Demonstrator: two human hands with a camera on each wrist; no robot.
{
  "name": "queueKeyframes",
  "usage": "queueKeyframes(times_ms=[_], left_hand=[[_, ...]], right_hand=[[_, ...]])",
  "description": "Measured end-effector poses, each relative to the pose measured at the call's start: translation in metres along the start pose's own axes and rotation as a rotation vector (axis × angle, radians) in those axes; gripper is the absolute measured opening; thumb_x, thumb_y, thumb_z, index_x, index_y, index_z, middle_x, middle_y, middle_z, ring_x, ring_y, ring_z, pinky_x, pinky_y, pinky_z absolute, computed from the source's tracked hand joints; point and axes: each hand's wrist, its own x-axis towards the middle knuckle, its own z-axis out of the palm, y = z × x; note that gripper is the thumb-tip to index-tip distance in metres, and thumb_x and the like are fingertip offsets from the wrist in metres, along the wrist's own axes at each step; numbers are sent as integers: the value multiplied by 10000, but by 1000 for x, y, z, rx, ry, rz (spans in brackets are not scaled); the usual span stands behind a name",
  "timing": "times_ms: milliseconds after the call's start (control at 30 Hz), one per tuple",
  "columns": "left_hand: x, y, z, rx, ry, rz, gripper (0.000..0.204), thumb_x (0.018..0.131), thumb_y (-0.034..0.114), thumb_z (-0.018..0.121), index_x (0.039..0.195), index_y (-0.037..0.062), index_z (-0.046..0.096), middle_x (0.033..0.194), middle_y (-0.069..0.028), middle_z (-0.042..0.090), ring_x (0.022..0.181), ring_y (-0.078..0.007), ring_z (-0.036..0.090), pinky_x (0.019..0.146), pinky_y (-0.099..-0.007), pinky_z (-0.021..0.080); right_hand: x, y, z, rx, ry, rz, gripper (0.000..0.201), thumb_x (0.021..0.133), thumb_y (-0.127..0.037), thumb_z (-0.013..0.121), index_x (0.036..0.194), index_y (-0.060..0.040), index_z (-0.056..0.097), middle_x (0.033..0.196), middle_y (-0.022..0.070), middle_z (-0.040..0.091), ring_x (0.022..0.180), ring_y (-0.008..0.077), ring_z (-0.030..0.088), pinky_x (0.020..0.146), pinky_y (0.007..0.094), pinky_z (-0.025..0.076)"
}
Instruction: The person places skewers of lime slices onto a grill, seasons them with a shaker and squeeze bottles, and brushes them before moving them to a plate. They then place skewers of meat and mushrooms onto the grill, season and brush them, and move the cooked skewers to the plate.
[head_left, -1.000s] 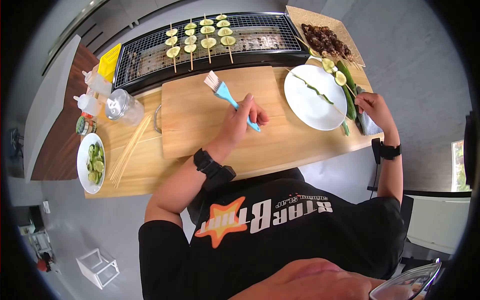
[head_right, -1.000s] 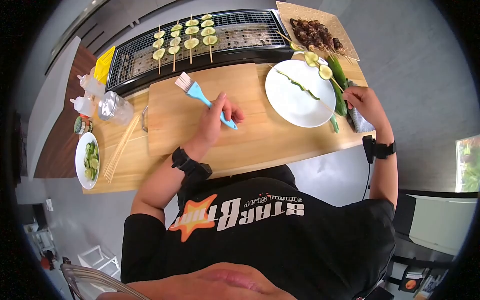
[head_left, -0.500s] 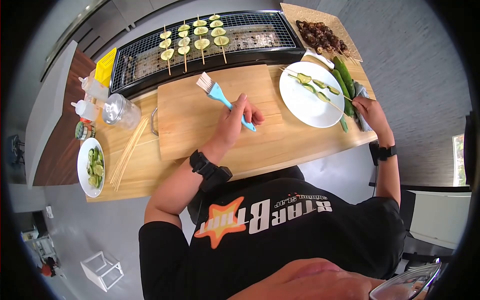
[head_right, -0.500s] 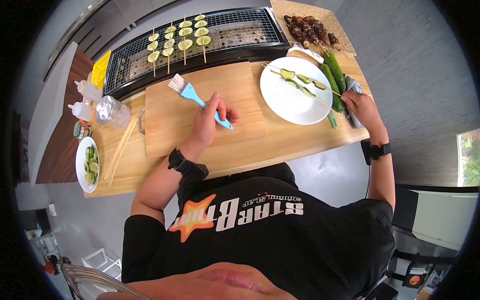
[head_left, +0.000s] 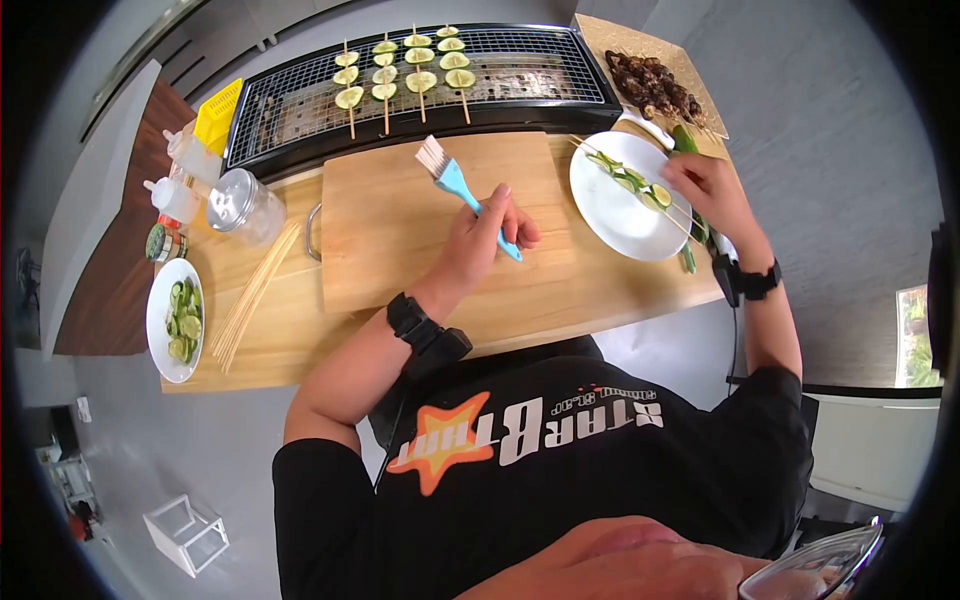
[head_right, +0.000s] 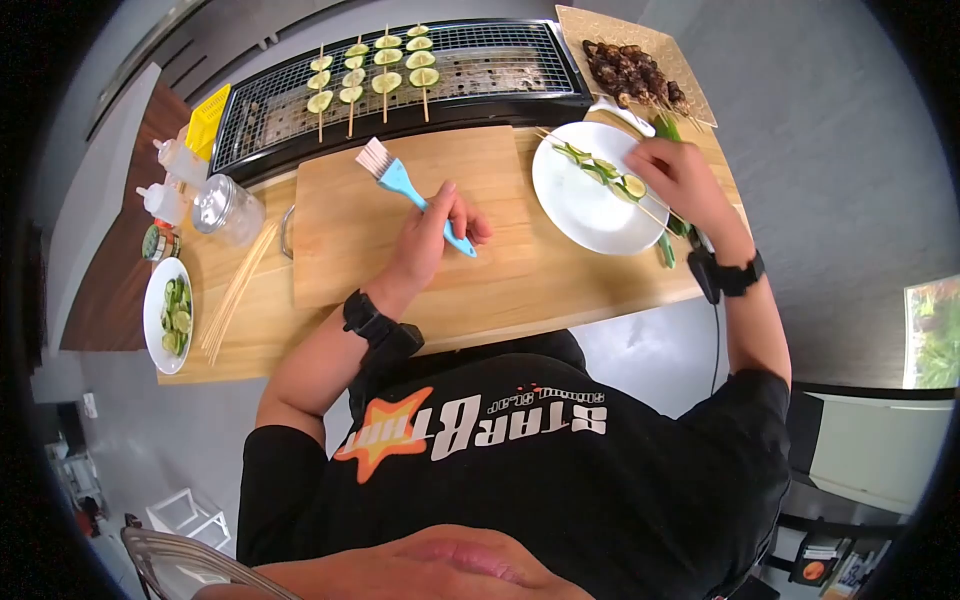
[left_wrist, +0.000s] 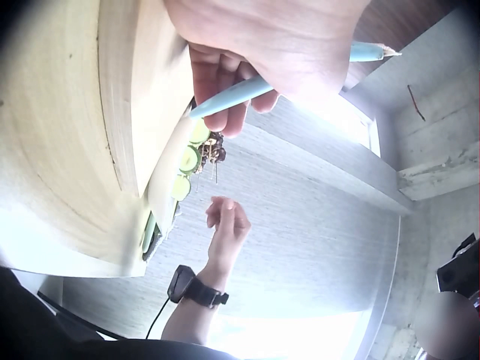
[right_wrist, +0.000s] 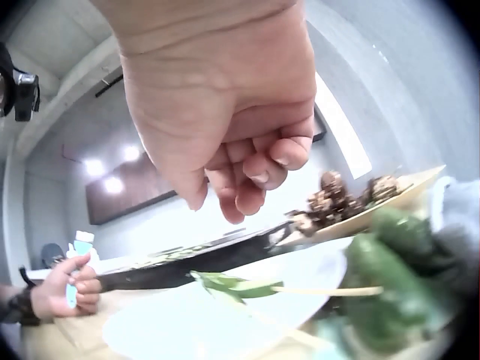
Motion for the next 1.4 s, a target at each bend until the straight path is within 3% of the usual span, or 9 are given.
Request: queueKeyframes(times_ms=[133,267,367,500,767,933,1100,1233,1400], left_hand=[[1,-2,-2,-23,-2,-14,526,1017,415,307,649,66,447,754,-140,621,701,-187,583,673,-316,500],[1,-2,-3,-34,-14,-10,533,1018,421,304,655,61,454,758,-143,621,695,-189,589,665,-310,500],[0,-2,-2,-24,-14,-9,540,1017,426,303,654,59,458,761,-146,621,695,-189,590,666,-308,499],[0,-1,-4,-16,-28,19,549,1015,440,304,650,59,459,762,-148,619,693,-187,586,672,-305,497],[2,-7,-3,-46,-27,15,534,1017,430,300,652,68,446,752,-143,615,697,-182,576,684,-309,496],[2,-8,-3,-26,-14,12,525,1015,425,307,649,74,444,751,-139,617,699,-190,579,676,-320,497],[1,-3,1,-28,2,0,528,1015,417,308,632,77,437,740,-139,619,702,-192,586,680,-324,502],[1,-2,2,-38,18,15,543,1005,435,352,628,57,455,731,-150,624,679,-180,594,655,-312,505],[0,-1,1,-9,21,-5,533,1011,421,332,632,66,451,740,-143,625,691,-178,596,663,-314,510]], right_hand=[[60,-48,38,412,-252,68,263,915,-230,596,1028,3,640,809,-10,635,637,50,508,576,203,427],[114,-64,89,815,-397,241,371,923,-304,593,1105,19,587,947,82,678,734,94,602,646,224,496],[140,-73,124,1001,-467,418,371,934,-312,581,1092,22,554,965,118,675,745,115,611,668,239,511],[159,-74,150,1242,-533,458,256,963,-240,531,1039,4,544,928,116,669,734,115,601,661,239,510],[117,-52,98,998,-341,328,205,990,-190,469,1000,-29,595,797,20,625,611,52,512,551,177,424],[51,-6,31,540,-112,122,216,993,-195,468,958,-33,606,685,-31,558,564,36,435,497,180,352],[-21,38,-18,8,320,86,204,973,-161,494,959,-6,627,658,13,565,550,61,442,503,221,376],[-62,66,-28,-182,434,113,174,956,-133,519,958,7,622,662,39,563,556,83,442,522,242,389],[-82,83,-11,-204,507,161,160,934,-117,549,990,1,641,694,108,616,612,174,579,601,291,465]])
